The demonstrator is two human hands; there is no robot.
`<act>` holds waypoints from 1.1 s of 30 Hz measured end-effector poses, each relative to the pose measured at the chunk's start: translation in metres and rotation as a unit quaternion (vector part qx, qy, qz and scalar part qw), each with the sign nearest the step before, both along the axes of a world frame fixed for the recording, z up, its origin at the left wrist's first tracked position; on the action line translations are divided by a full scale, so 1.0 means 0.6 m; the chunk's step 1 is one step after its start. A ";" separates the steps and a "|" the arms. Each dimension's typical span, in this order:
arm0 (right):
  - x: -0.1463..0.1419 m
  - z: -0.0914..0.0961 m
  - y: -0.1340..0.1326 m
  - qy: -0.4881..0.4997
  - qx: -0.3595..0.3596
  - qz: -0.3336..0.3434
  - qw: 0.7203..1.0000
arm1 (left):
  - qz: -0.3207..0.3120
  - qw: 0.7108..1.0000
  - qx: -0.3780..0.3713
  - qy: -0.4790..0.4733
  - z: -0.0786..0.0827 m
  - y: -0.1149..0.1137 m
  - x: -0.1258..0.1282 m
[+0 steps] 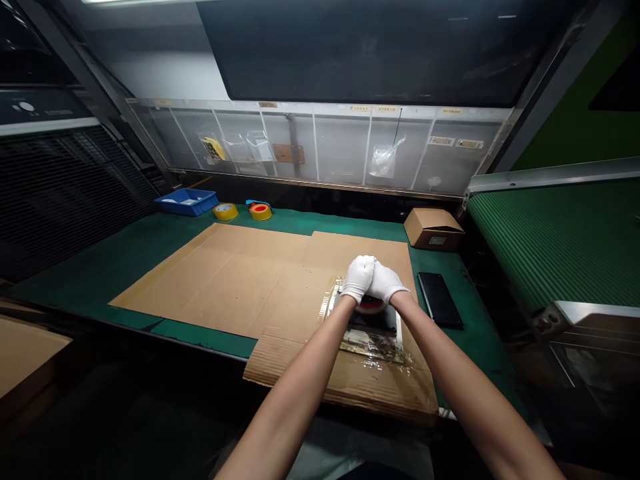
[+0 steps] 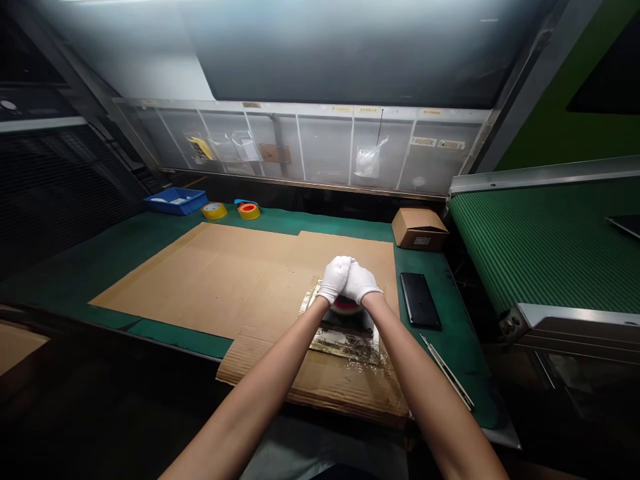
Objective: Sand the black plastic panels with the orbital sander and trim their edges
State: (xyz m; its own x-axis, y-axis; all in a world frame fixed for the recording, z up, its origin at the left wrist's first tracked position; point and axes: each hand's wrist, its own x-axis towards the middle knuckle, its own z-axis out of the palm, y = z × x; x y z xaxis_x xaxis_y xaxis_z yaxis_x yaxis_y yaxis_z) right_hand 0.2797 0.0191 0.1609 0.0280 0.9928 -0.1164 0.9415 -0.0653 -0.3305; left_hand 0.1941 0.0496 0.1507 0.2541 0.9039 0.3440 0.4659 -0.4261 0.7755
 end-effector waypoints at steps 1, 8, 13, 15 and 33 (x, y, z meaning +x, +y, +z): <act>-0.004 -0.004 -0.017 0.001 -0.002 0.000 1.000 | -0.001 1.000 0.003 0.001 -0.009 -0.018 -0.007; -0.056 -0.038 -0.196 0.032 0.026 0.036 0.998 | 0.010 0.997 0.059 -0.038 -0.064 -0.203 -0.078; -0.028 -0.039 -0.158 0.034 0.004 -0.027 0.999 | -0.020 0.999 0.049 -0.006 -0.052 -0.155 -0.045; 0.001 -0.033 -0.109 0.029 -0.003 -0.044 0.999 | -0.045 0.997 0.023 0.049 -0.040 -0.096 -0.012; 0.020 -0.050 -0.193 0.050 -0.035 -0.105 0.993 | -0.065 0.996 0.034 0.059 -0.032 -0.172 -0.001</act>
